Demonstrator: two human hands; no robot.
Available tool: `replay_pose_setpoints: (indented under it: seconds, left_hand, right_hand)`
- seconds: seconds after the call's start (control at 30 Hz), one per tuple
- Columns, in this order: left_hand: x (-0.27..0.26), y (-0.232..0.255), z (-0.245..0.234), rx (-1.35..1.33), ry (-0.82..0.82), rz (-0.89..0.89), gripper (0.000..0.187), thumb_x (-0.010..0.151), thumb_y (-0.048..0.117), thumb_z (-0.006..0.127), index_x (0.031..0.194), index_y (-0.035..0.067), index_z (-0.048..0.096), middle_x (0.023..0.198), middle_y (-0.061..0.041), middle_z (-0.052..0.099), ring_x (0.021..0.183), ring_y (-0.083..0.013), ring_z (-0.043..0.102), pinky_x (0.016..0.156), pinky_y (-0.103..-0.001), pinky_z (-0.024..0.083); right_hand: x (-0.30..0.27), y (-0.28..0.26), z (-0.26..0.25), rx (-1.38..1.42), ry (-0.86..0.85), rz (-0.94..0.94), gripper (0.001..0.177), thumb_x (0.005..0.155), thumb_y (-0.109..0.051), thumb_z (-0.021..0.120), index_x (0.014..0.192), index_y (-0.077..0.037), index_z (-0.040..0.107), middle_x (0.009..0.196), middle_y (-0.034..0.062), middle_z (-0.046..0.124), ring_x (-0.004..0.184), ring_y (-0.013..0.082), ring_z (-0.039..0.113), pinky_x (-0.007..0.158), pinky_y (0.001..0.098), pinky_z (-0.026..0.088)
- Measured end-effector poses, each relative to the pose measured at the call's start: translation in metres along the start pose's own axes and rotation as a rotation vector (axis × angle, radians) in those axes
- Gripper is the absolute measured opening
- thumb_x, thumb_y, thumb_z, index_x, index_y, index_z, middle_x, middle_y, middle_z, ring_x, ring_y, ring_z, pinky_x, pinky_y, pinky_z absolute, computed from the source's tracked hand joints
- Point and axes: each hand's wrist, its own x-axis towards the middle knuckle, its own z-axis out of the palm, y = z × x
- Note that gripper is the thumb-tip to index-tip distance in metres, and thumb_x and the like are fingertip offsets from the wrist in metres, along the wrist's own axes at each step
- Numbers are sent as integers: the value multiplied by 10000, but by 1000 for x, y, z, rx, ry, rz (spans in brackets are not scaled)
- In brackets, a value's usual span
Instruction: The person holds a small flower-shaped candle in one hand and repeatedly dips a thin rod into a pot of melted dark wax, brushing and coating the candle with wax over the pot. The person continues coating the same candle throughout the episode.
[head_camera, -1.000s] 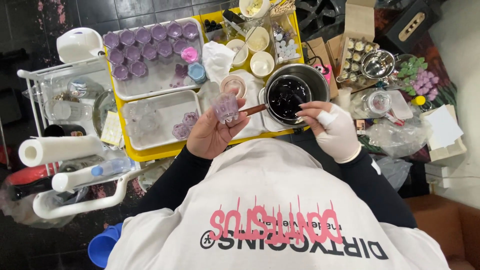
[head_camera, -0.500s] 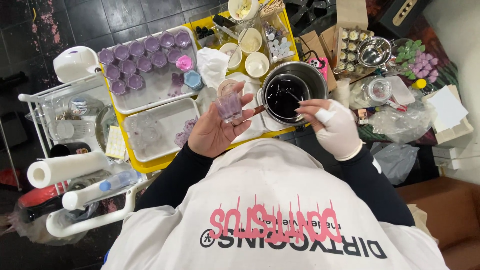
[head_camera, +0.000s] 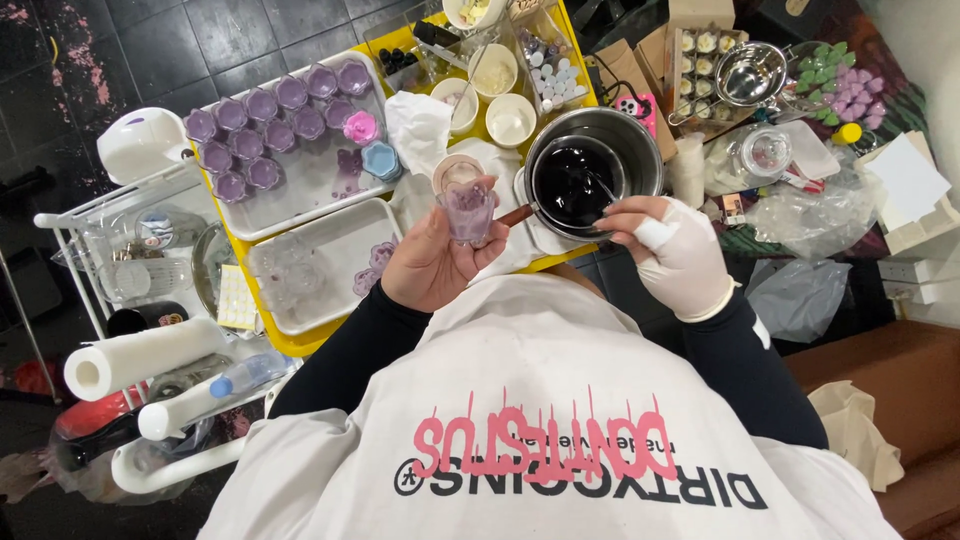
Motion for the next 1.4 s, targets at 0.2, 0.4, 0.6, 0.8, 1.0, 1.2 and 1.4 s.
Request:
replay_pose_setpoints:
  seconds: [0.2, 0.4, 0.6, 0.8, 1.0, 1.2, 1.4]
  left_hand:
    - [2, -1, -6, 71, -55, 9, 701, 1115, 371, 587, 1673, 57, 303, 1412, -90, 571, 1257, -196, 615, 1166, -371, 496]
    - [6, -19, -18, 31, 52, 23, 624, 1090, 473, 560, 1531, 56, 415, 1382, -105, 590, 1168, -191, 625, 1075, -376, 524]
    - [9, -22, 3, 44, 49, 44, 628, 1099, 517, 518, 1508, 48, 434, 1284, -122, 634, 1129, -195, 643, 1028, -370, 548]
    - [15, -29, 16, 73, 41, 49, 698, 1071, 570, 515, 1517, 45, 402, 1230, -145, 642, 1085, -247, 666, 965, -350, 556]
    - [17, -42, 19, -7, 58, 142, 625, 1107, 544, 531, 1477, 52, 425, 1185, -137, 644, 1081, -234, 654, 988, -381, 564]
    - [9, -44, 15, 39, 90, 161, 558, 1063, 520, 594, 1372, 77, 455, 1221, -117, 661, 1181, -230, 660, 1075, -381, 545]
    - [8, -47, 13, 133, 92, 196, 613, 1025, 531, 606, 1400, 62, 479, 1316, -112, 655, 1298, -258, 639, 1204, -412, 505]
  right_hand:
    - [-1, -3, 2, 251, -88, 75, 243, 868, -175, 793, 1085, -84, 732, 1077, 71, 728, 966, 265, 724, 831, 368, 573]
    - [12, 8, 1, 194, -167, -46, 222, 852, -175, 790, 1058, -96, 760, 1117, 76, 736, 990, 271, 716, 839, 367, 569]
    - [10, 21, -19, 181, -182, -4, 203, 851, -144, 779, 1048, -97, 762, 1097, 57, 742, 990, 258, 718, 840, 358, 564]
    - [1, 51, -8, 409, -77, 58, 158, 1046, -184, 646, 1072, -53, 731, 1146, 85, 745, 1062, 218, 720, 928, 342, 570]
    - [-2, 75, -8, 941, 271, 294, 323, 1143, -342, 553, 1122, -22, 599, 1194, 149, 699, 1058, 209, 686, 980, 352, 579]
    - [-11, 110, -5, 1283, 362, 415, 252, 1166, -301, 565, 1165, -49, 557, 1154, 141, 687, 1000, 206, 669, 963, 353, 545]
    - [-13, 119, 1, 1193, 321, 462, 177, 1174, -208, 536, 1222, -41, 570, 1134, 135, 691, 1025, 219, 674, 948, 357, 548]
